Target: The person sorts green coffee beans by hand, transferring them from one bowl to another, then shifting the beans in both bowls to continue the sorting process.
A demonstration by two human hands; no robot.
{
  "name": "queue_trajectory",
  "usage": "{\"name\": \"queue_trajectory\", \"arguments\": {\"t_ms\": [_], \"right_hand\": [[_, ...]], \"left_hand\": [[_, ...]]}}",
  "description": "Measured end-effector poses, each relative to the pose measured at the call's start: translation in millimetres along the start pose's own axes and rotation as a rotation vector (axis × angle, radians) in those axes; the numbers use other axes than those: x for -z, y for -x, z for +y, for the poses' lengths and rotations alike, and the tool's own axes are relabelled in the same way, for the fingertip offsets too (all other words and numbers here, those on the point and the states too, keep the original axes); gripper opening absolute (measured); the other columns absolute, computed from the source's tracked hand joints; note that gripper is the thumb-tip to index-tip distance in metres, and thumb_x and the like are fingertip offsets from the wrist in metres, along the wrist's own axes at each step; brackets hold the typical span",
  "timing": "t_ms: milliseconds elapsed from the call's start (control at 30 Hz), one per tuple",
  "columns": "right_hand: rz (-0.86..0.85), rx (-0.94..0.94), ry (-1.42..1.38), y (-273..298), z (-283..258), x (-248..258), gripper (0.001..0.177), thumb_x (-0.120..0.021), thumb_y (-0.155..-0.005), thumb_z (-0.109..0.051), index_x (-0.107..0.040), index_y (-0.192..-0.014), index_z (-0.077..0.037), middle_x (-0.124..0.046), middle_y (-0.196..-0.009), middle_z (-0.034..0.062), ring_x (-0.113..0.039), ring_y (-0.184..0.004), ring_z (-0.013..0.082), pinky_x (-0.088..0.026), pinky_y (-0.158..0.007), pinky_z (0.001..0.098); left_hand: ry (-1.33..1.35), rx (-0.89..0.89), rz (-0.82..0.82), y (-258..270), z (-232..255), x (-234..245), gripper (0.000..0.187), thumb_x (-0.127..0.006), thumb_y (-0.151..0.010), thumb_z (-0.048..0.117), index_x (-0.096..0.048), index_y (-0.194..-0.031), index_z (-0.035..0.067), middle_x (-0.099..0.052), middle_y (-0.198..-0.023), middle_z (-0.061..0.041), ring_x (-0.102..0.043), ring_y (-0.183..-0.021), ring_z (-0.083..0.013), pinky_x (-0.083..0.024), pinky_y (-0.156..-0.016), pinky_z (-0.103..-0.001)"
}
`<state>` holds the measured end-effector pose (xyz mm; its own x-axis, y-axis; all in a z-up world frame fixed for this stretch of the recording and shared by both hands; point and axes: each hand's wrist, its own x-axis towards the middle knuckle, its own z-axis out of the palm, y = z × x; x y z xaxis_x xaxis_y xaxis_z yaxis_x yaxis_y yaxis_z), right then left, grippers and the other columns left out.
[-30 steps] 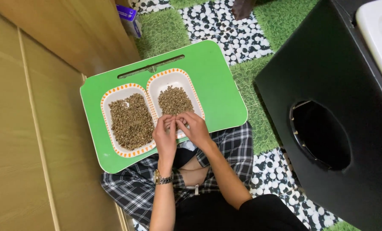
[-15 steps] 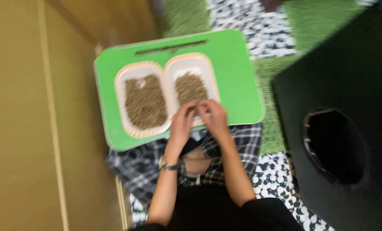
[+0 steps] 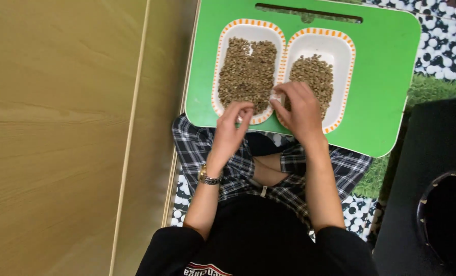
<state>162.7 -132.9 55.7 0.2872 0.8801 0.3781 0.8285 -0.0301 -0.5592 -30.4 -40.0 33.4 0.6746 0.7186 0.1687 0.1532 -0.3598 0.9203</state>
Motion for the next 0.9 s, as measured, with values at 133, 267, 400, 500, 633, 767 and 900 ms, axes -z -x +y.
{"name": "queue_trajectory", "arguments": {"t_ms": [133, 267, 400, 500, 633, 767, 900], "right_hand": [[-0.097, 0.053, 0.002, -34.5, -18.0, -9.2, 0.022, -0.080, -0.093, -0.007, -0.072, -0.113, -0.006, -0.069, -0.100, 0.0094, -0.067, -0.100, 0.0331, -0.054, -0.090, 0.0429], [-0.234, 0.161, 0.196, -55.1, -9.6, -35.2, 0.014, -0.077, -0.094, -0.017, -0.071, -0.104, -0.008, -0.065, -0.096, 0.0077, -0.062, -0.099, 0.0288, -0.052, -0.087, 0.0399], [-0.277, 0.186, 0.360, -60.8, -1.3, -55.3, 0.014, -0.076, -0.091, -0.021, -0.068, -0.093, -0.009, -0.059, -0.088, 0.0052, -0.058, -0.090, 0.0247, -0.050, -0.079, 0.0359], [-0.286, 0.165, 0.371, -62.0, 4.0, -60.7, 0.015, -0.078, -0.089, -0.020, -0.066, -0.090, -0.010, -0.057, -0.086, 0.0048, -0.058, -0.088, 0.0248, -0.050, -0.079, 0.0357], [-0.297, 0.153, 0.345, -62.7, 6.2, -61.8, 0.015, -0.078, -0.089, -0.018, -0.065, -0.089, -0.011, -0.056, -0.086, 0.0047, -0.058, -0.089, 0.0255, -0.050, -0.077, 0.0366], [-0.261, 0.164, 0.317, -62.2, 5.1, -60.3, 0.019, -0.082, -0.086, -0.016, -0.064, -0.088, -0.010, -0.056, -0.083, 0.0039, -0.059, -0.087, 0.0239, -0.050, -0.078, 0.0337], [-0.226, 0.182, 0.275, -63.2, -3.3, -56.1, 0.017, -0.081, -0.091, -0.015, -0.065, -0.089, -0.009, -0.057, -0.082, 0.0048, -0.060, -0.085, 0.0237, -0.051, -0.078, 0.0327]], "left_hand": [[0.016, 0.101, 0.054, -3.1, 8.7, 26.4, 0.020, -0.062, -0.101, 0.004, -0.067, -0.120, 0.001, -0.066, -0.096, -0.009, -0.061, -0.086, -0.0168, -0.052, -0.074, -0.031], [0.016, 0.064, 0.127, 1.9, 9.0, 39.0, 0.017, -0.062, -0.102, 0.004, -0.067, -0.118, 0.002, -0.065, -0.093, -0.009, -0.060, -0.083, -0.0171, -0.050, -0.072, -0.031], [0.010, 0.024, 0.210, 12.7, -11.0, 42.3, 0.013, -0.063, -0.102, 0.008, -0.070, -0.113, 0.008, -0.067, -0.086, -0.005, -0.058, -0.075, -0.0155, -0.050, -0.069, -0.031], [0.001, 0.057, 0.259, 23.5, -31.4, 47.0, 0.013, -0.064, -0.102, 0.008, -0.069, -0.113, 0.008, -0.070, -0.089, -0.006, -0.061, -0.077, -0.0191, -0.050, -0.070, -0.033], [-0.023, 0.083, 0.311, 34.9, -50.3, 57.3, 0.012, -0.063, -0.101, 0.007, -0.068, -0.113, 0.009, -0.073, -0.088, -0.006, -0.060, -0.074, -0.0193, -0.049, -0.069, -0.034], [-0.016, 0.107, 0.358, 39.7, -49.6, 66.6, 0.010, -0.059, -0.104, 0.008, -0.067, -0.110, 0.007, -0.073, -0.089, -0.006, -0.054, -0.070, -0.0164, -0.048, -0.069, -0.033], [-0.010, 0.106, 0.357, 39.4, -52.6, 66.7, 0.010, -0.060, -0.104, 0.009, -0.067, -0.111, 0.006, -0.074, -0.089, -0.007, -0.053, -0.069, -0.0162, -0.049, -0.068, -0.033]]}}
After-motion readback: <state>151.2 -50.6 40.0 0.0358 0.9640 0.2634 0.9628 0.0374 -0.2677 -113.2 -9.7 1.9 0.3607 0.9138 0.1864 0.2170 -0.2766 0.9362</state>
